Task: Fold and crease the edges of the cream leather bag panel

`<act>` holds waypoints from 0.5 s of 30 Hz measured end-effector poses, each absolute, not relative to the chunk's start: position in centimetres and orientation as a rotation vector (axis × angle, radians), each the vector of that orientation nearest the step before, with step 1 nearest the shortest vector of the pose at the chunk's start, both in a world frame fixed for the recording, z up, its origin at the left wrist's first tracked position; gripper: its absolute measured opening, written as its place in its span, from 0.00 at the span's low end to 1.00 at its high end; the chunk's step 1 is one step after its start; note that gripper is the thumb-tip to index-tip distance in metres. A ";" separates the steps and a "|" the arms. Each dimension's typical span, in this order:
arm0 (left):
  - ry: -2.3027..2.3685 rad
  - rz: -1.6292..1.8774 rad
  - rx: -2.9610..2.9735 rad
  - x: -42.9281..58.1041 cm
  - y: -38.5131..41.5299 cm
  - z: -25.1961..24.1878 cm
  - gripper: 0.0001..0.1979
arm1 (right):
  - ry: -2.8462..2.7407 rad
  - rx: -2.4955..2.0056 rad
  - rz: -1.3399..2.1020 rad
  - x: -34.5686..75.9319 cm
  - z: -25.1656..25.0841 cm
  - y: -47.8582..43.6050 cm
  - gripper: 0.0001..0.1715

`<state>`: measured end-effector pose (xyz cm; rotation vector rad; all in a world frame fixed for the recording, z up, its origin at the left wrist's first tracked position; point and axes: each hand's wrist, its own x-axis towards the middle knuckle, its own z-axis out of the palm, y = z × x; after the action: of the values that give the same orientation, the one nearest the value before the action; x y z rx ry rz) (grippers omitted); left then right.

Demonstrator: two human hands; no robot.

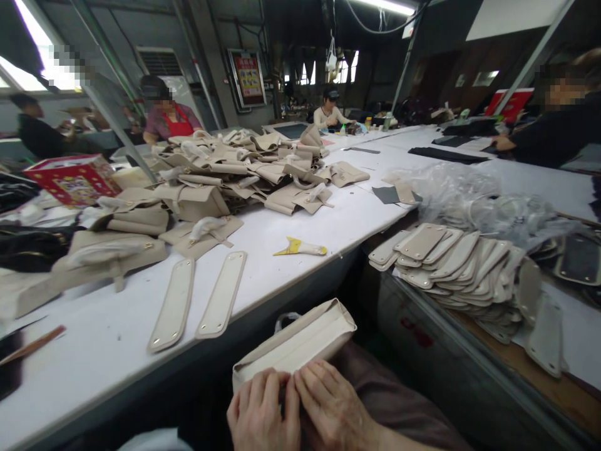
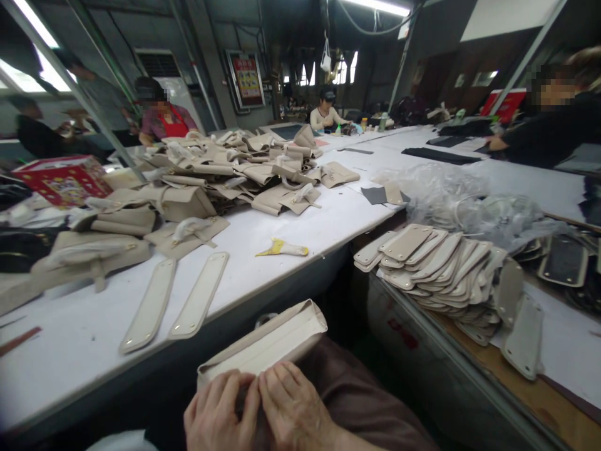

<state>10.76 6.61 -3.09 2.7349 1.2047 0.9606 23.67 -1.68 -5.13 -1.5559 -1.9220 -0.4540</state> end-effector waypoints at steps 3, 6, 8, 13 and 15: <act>1.215 1.280 2.515 9.5 5.8 -4.1 0.05 | -1.998 -1.563 -0.300 23.2 -4.6 -2.1 0.26; 1.474 1.485 1.678 8.1 4.8 -6.1 0.08 | -2.053 -1.597 -0.272 23.0 -4.6 -2.2 0.28; 1.553 1.412 0.794 7.8 4.5 -7.8 0.10 | -2.092 -1.590 -0.272 23.1 -4.9 -2.1 0.29; 1.206 1.027 -0.077 10.5 5.0 -11.5 0.15 | -2.177 -1.529 -0.302 23.3 -5.6 -1.7 0.31; 1.043 0.999 -0.123 12.3 5.8 -12.1 0.19 | -2.194 -1.509 -0.303 23.4 -5.8 -1.6 0.32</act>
<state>12.34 5.84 -12.15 -0.1229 1.0434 0.9987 23.35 -1.59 -5.84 -1.5089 -2.1939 -0.3032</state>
